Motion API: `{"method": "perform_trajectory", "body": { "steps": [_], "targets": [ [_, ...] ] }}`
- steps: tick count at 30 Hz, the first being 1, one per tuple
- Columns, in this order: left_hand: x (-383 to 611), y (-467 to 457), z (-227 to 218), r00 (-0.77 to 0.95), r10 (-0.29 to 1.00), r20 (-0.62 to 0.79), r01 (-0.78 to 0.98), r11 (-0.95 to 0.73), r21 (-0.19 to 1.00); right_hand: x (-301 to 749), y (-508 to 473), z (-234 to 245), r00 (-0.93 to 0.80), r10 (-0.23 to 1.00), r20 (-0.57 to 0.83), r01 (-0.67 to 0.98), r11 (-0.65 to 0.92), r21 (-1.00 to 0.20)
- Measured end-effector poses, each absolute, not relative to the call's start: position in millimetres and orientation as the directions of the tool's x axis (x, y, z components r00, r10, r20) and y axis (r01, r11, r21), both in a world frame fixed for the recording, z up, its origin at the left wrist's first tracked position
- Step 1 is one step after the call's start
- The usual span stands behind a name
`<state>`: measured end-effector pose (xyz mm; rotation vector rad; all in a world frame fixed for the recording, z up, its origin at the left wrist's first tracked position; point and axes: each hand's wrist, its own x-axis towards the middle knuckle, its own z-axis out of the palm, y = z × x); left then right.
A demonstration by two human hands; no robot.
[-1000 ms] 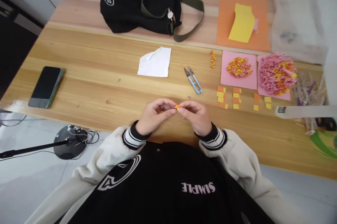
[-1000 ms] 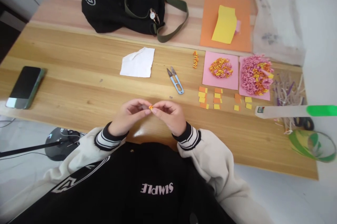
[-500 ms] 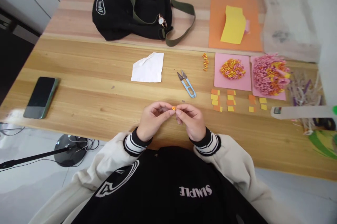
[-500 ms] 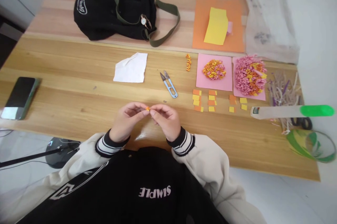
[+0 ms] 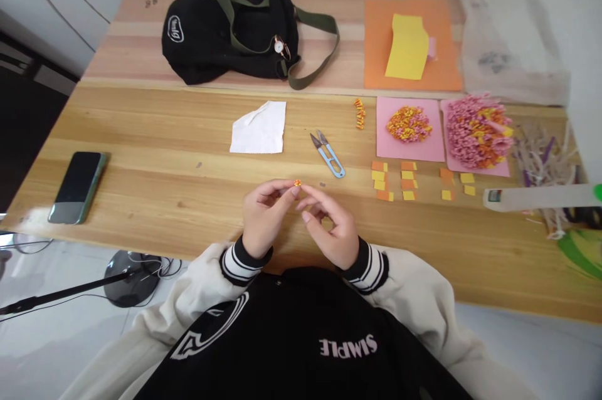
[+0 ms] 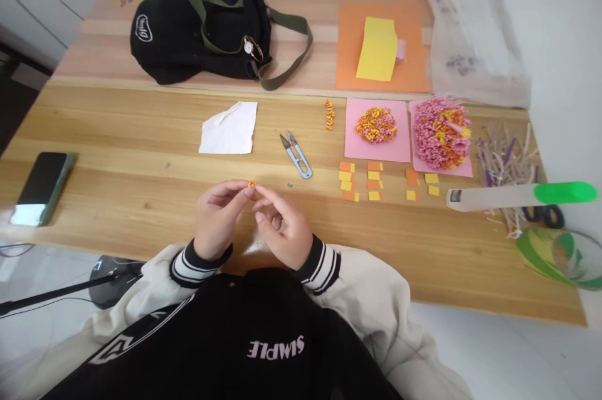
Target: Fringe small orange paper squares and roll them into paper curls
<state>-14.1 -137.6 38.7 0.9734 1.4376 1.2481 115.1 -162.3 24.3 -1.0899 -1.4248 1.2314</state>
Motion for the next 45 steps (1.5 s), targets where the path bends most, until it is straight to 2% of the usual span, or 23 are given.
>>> {"method": "perform_trajectory", "body": {
  "steps": [5,8,12,15,17,19,22,26,32,38,45],
  "targets": [
    [-12.3,-137.3,38.9,-0.216,0.964,-0.155,-0.032,0.152,0.988,115.1,-162.8,25.0,-0.147,0.984,0.104,0.036,0.110,-0.993],
    [-11.0,-131.2,41.9,-0.184,0.974,-0.129,-0.005,0.130,0.991,114.0,-162.4,23.6,-0.078,0.996,0.052,0.000,0.052,-0.999],
    [-5.1,-101.7,46.8,-0.027,0.999,0.022,0.211,-0.016,0.977,111.9,-161.8,21.7,-0.027,0.998,-0.063,-0.025,-0.064,-0.998],
    [8.0,-64.6,46.5,0.247,0.950,0.193,0.418,-0.284,0.863,110.7,-162.3,22.1,-0.105,0.989,-0.103,0.000,-0.104,-0.995],
    [21.4,-38.9,43.1,0.414,0.876,0.247,0.512,-0.449,0.732,109.9,-162.9,22.7,-0.170,0.976,-0.133,0.004,-0.134,-0.991],
    [36.6,-16.9,37.7,0.521,0.819,0.242,0.595,-0.551,0.585,109.1,-163.3,23.0,-0.226,0.958,-0.177,-0.004,-0.183,-0.983],
    [56.2,5.8,27.9,0.606,0.770,0.198,0.650,-0.623,0.435,108.8,-162.9,23.3,-0.278,0.930,-0.239,-0.034,-0.258,-0.965],
    [68.7,18.9,15.2,0.612,0.763,0.206,0.681,-0.642,0.352,110.5,-161.3,25.5,-0.307,0.903,-0.301,-0.108,-0.348,-0.931],
    [72.0,20.7,3.2,0.584,0.779,0.230,0.699,-0.626,0.344,113.2,-159.1,30.8,-0.380,0.848,-0.369,-0.220,-0.470,-0.855],
    [71.7,21.5,-2.1,0.565,0.778,0.276,0.721,-0.628,0.293,115.1,-156.9,31.7,-0.428,0.798,-0.424,-0.252,-0.556,-0.792],
    [70.5,22.4,-6.3,0.550,0.768,0.327,0.708,-0.637,0.305,116.5,-158.3,32.3,-0.468,0.758,-0.455,-0.253,-0.608,-0.752]
  ]
}}
